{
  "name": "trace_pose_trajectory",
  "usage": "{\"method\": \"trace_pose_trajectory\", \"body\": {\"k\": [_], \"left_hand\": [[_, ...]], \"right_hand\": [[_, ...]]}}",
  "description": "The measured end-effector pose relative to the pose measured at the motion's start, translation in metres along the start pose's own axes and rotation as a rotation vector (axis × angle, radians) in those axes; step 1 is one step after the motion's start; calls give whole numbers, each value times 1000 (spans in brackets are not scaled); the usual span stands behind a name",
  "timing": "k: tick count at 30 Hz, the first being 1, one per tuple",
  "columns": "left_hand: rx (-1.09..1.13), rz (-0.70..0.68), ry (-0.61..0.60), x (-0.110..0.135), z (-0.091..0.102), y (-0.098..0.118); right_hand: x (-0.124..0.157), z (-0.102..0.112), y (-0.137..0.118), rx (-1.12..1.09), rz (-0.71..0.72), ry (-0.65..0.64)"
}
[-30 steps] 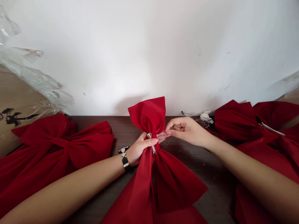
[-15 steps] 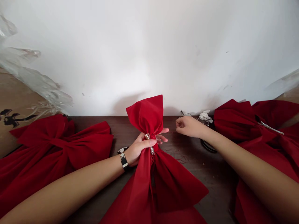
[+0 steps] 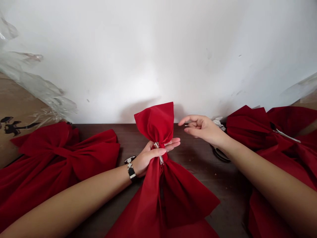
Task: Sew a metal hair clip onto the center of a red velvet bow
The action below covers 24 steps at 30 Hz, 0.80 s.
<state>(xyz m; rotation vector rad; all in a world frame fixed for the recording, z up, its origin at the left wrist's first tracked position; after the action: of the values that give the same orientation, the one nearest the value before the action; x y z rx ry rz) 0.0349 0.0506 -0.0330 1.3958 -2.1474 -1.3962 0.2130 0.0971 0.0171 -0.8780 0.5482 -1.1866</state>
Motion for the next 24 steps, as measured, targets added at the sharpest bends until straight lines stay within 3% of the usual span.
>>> {"method": "trace_pose_trajectory", "body": {"k": [4, 9, 14, 19, 24], "left_hand": [[41, 43, 12, 1, 1, -4], [29, 68, 65, 2, 1, -3], [-1, 79, 101, 4, 1, -4], [-127, 39, 41, 2, -1, -1], [-194, -5, -29, -1, -7, 6]], "right_hand": [[15, -20, -20, -131, 124, -159], [16, -27, -21, -132, 75, -72], [16, -35, -22, -182, 96, -196], [12, -28, -16, -166, 67, -220], [-2, -12, 3, -72, -57, -187]]}}
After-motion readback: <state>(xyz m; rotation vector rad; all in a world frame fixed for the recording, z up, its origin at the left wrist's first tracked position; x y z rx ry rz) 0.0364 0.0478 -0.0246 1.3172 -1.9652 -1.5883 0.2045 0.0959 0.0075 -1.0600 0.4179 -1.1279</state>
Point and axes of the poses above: each hand's wrist, its own x-axis away from the middle knuckle, its own z-axis out of the back of the hand, y = z × x, the point moved 5 cm from there along -x, towards the middle knuckle, and after that the axes turned 9 degrees about -z, right-handed, at the moved point
